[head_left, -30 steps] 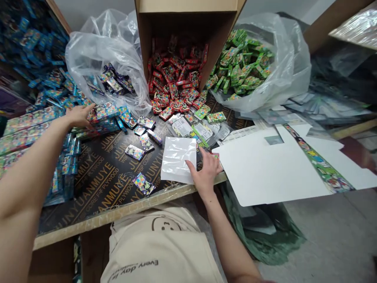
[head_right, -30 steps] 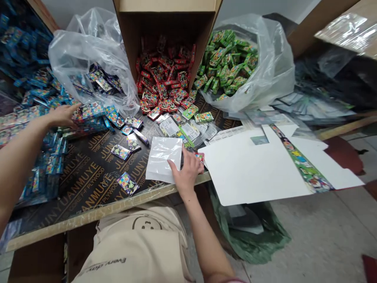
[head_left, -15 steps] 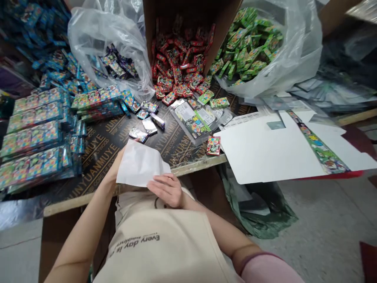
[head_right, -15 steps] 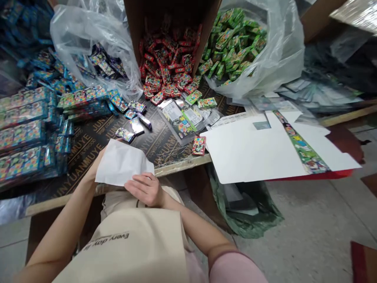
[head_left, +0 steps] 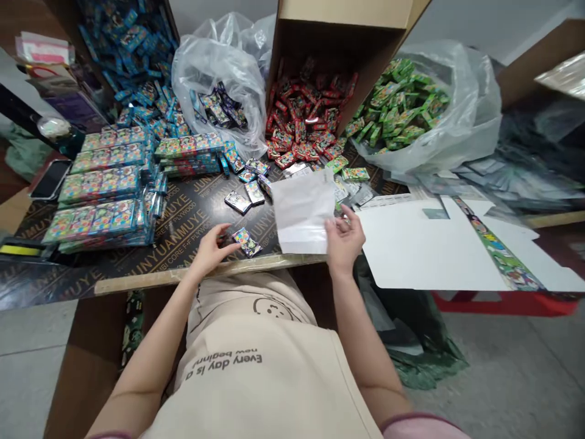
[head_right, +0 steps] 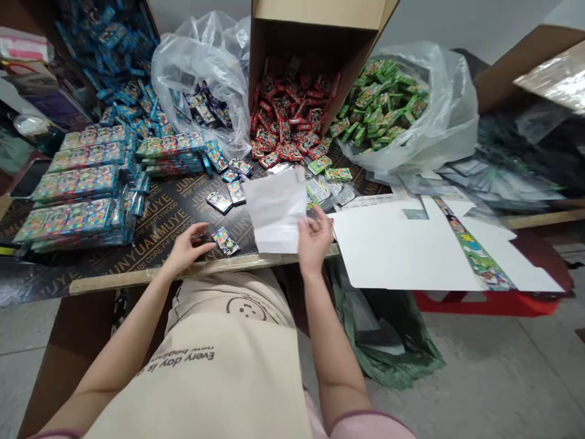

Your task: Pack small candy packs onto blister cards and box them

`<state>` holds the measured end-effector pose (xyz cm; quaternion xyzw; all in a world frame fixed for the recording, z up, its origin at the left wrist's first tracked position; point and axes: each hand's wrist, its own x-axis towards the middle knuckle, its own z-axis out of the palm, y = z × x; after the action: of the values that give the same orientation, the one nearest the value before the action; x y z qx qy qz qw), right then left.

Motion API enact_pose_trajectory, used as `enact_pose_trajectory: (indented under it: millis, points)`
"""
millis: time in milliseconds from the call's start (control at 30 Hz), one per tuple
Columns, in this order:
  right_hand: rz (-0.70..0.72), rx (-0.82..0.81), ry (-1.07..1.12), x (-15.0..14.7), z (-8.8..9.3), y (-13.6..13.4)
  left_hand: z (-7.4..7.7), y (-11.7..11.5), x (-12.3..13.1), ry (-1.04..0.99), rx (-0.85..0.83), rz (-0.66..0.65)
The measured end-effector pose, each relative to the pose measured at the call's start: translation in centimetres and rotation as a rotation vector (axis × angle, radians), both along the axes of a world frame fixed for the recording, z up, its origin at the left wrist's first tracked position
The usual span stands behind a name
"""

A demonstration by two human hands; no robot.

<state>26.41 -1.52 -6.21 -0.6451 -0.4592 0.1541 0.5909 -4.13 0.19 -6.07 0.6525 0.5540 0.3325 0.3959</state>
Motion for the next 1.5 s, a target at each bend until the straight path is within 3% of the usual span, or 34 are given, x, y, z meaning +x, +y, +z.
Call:
enact_pose_trajectory:
  millis: [133, 233, 300, 400, 467, 667, 833, 967, 1133, 1300, 1333, 1400, 1500]
  points:
    - [0.117, -0.226, -0.191, 3.4, -2.5, 2.5, -1.8, -0.1, 2.0, 0.343, 0.131, -0.11]
    - [0.179, -0.242, -0.417, 4.5, -3.2, 3.9, -2.4, -0.6, 3.0, 0.499, 0.157, -0.135]
    - [0.104, -0.269, -0.509, 5.4, -2.9, 5.3, -2.5, -0.9, 3.1, 0.526, 0.168, -0.128]
    - [-0.031, -0.481, -0.564, 6.9, -2.4, 7.8, -2.6, -0.8, 2.6, 0.499, 0.146, -0.032]
    - [-0.018, -0.58, -0.532, 7.4, -2.2, 9.0, -2.8, 0.1, 2.1, 0.434, 0.112, 0.055]
    - [0.06, -0.423, -0.467, 5.5, -1.5, 9.0, -3.5, 6.4, 2.1, 0.14, 0.026, 0.064]
    - [-0.112, -0.2, -0.357, 5.1, 0.1, 7.8, -3.0, 8.8, 4.2, 0.08, -0.048, -0.075]
    - [-0.04, -0.156, -0.122, 5.8, -0.2, 7.7, -2.4, 7.4, 4.8, 0.141, 0.054, -0.127]
    - [0.134, -0.234, -0.093, 5.3, -1.9, 7.3, -2.2, 3.5, 4.7, 0.319, 0.108, -0.196]
    - [0.011, -0.152, -0.041, 5.0, -1.2, 7.5, -1.7, 0.3, 4.9, 0.401, 0.113, -0.185]
    - [0.043, -0.165, 0.009, 4.6, -1.0, 7.4, -1.5, 0.0, 5.1, 0.403, 0.115, -0.19]
    - [0.238, -0.232, 0.108, 3.2, -0.6, 6.9, -1.1, -0.2, 5.7, 0.41, 0.138, -0.207]
    - [0.509, -0.279, 0.014, 1.0, -0.5, 6.1, -0.4, -0.1, 7.0, 0.464, 0.249, -0.263]
